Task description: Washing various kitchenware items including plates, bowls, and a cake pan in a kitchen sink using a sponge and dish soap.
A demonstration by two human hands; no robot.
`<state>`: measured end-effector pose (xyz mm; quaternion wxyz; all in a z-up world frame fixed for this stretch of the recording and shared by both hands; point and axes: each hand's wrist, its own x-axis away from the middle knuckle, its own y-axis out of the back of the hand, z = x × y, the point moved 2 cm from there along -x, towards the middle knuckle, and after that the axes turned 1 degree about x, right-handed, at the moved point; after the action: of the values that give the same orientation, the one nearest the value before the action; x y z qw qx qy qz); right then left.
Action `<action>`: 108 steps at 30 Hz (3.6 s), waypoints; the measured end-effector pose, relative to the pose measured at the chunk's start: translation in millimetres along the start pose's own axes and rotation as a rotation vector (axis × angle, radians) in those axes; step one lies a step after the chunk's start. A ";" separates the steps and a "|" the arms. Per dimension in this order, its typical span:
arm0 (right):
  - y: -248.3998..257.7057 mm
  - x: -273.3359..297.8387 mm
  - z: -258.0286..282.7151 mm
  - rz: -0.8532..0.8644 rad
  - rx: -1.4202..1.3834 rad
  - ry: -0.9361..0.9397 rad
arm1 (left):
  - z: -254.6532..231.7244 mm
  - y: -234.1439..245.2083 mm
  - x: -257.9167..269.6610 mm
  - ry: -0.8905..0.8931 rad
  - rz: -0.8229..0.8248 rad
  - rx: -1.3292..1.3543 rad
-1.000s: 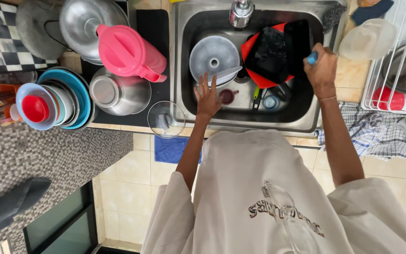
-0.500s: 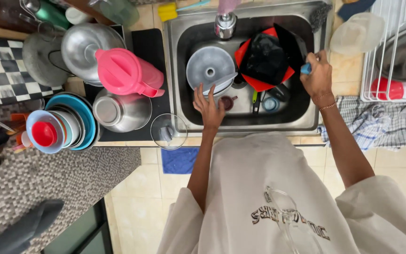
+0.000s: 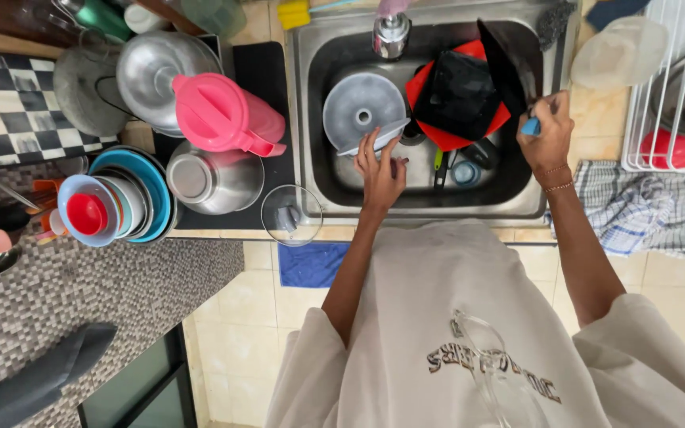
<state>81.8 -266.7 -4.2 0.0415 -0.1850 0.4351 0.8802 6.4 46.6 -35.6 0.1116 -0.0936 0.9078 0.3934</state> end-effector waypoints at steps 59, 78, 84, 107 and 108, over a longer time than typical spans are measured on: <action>-27.4 73.8 12.9 0.069 -1.541 -0.925 | -16.3 -47.9 -36.3 0.623 0.006 0.917; -13.4 3.9 148.7 0.054 -0.074 -0.064 | -61.0 -28.6 -21.2 0.557 0.081 0.830; -22.6 12.9 122.1 0.220 -0.323 -0.020 | -47.5 -50.1 -8.1 0.551 0.116 0.800; -20.1 -3.8 145.4 0.124 -0.497 0.084 | -59.6 -42.1 -12.7 0.458 0.105 0.778; -20.4 -7.1 136.6 0.098 -0.445 0.129 | -59.9 -40.0 -15.6 0.442 0.106 0.774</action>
<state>53.6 -146.7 58.6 -0.0712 -0.2242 0.2404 0.9417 23.9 -23.1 -19.2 -0.0784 -0.0800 0.9937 0.0005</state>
